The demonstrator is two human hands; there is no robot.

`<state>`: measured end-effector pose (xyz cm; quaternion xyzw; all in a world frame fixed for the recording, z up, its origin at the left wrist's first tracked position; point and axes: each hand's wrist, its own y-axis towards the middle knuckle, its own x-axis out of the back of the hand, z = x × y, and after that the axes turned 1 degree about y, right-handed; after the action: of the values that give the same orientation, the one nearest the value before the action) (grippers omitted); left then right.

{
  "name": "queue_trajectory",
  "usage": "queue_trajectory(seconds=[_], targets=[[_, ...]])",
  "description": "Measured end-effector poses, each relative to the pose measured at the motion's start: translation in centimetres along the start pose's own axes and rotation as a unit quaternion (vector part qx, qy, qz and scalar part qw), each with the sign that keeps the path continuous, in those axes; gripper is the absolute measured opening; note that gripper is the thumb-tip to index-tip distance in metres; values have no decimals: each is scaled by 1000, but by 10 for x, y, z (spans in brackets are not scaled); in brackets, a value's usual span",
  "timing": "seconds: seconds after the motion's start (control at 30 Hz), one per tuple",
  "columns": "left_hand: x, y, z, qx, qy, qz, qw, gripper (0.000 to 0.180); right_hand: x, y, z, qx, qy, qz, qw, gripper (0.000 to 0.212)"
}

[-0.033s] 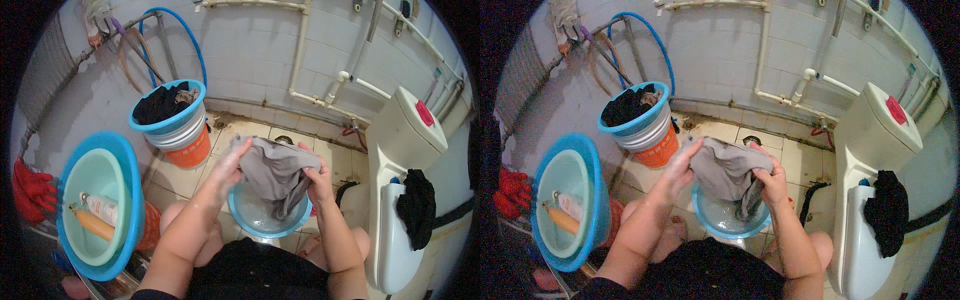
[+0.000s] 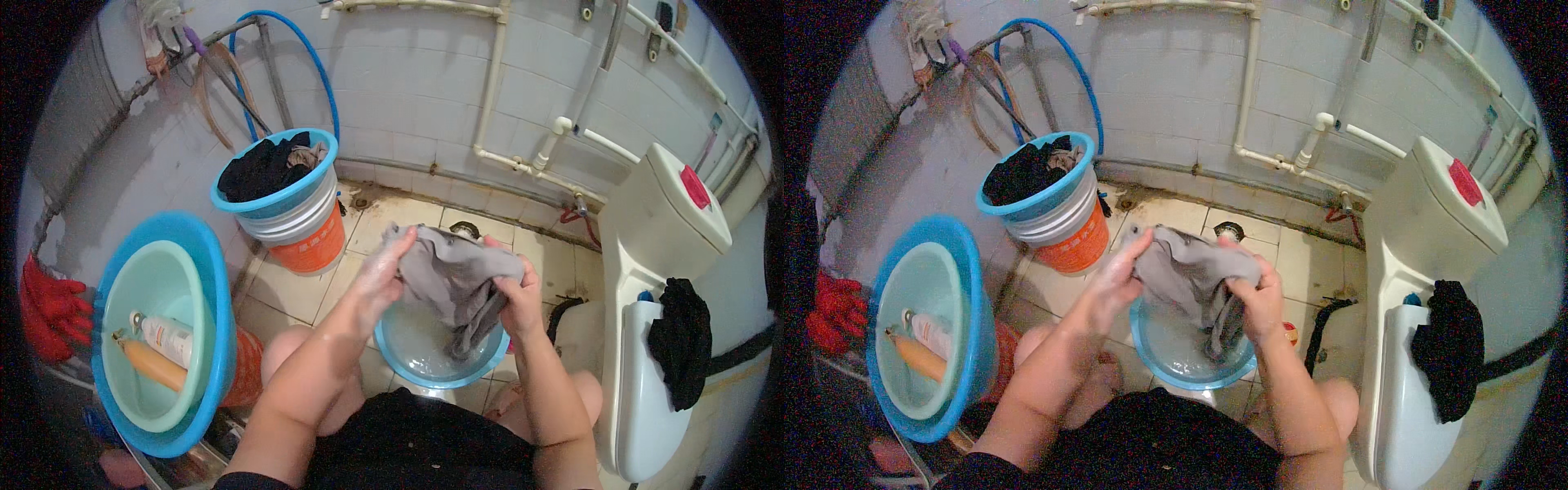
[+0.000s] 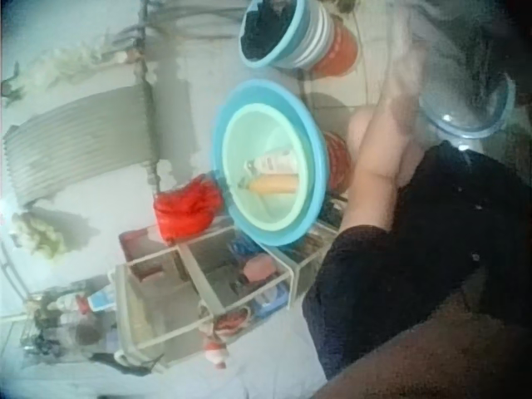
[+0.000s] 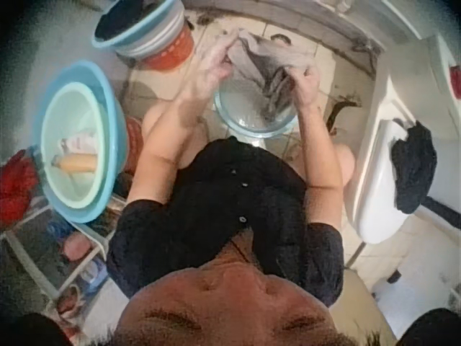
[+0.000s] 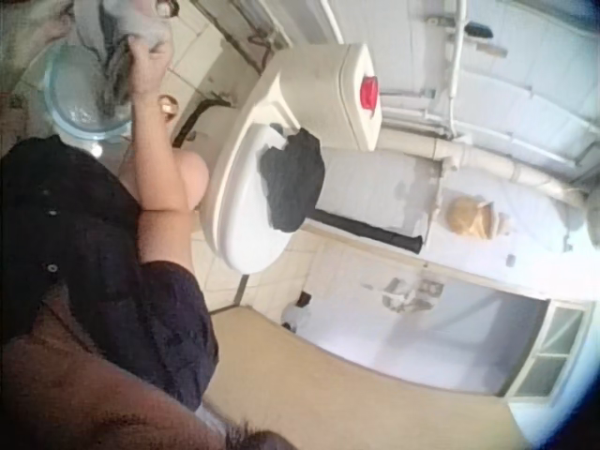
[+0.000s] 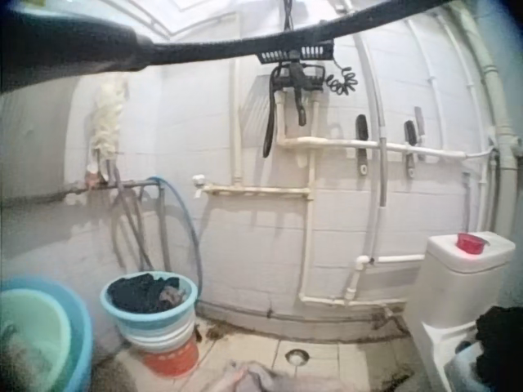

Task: The person sits on the floor and hand-washes a grey garment in a blue basin filled with soapy water. They repeatedly scrub, rinse, and wring out the fabric, occasionally lifting it to inspect the cleaning progress.

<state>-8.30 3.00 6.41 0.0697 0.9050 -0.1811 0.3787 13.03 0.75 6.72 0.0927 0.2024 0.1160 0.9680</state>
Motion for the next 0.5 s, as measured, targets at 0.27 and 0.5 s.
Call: queue_trajectory(seconds=[0.27, 0.5], targets=[[-27, 10, 49, -30, 5, -84, 996, 23, -56, -30, -29, 272, -486, 55, 829, 18], [-68, 0, 70, -58, -65, -95, 992, 11, -32, 6, -26, 129, -477, -165, 854, 28]])
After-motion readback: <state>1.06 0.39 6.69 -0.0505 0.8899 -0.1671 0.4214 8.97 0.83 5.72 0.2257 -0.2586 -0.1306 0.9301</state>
